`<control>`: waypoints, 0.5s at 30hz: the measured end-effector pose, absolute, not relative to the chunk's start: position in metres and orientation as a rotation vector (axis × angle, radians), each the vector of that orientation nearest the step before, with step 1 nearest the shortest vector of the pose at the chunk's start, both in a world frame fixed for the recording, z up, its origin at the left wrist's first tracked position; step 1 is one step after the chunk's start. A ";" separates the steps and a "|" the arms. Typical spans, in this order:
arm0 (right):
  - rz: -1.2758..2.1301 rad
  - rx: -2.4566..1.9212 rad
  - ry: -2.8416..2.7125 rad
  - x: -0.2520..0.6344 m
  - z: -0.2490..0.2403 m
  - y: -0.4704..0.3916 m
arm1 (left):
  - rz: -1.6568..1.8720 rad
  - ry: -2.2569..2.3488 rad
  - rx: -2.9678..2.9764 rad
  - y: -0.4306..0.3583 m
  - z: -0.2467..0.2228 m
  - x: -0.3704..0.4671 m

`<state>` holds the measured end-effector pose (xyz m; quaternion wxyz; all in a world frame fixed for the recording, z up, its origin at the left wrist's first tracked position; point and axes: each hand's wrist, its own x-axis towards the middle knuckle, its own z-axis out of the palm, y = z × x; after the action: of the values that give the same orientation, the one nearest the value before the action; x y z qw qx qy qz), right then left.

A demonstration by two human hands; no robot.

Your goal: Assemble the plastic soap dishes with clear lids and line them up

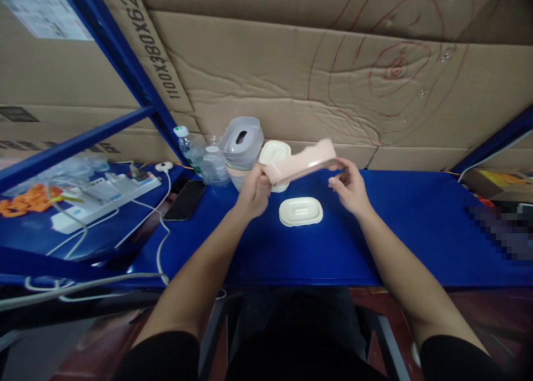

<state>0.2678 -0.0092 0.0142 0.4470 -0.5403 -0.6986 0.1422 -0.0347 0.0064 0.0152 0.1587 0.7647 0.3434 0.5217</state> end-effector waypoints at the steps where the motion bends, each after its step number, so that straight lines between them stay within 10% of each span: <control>1: 0.344 -1.317 -1.720 0.268 0.015 -0.011 | 1.353 0.892 2.146 0.003 0.012 -0.027; 15: 0.407 -1.807 -2.085 0.259 0.021 -0.013 | 0.737 1.158 2.115 0.015 0.013 -0.020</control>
<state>0.2591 -0.0125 0.0208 0.1753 -0.6379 -0.7361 0.1435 -0.0203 0.0147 0.0127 0.3052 0.7988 0.4374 0.2785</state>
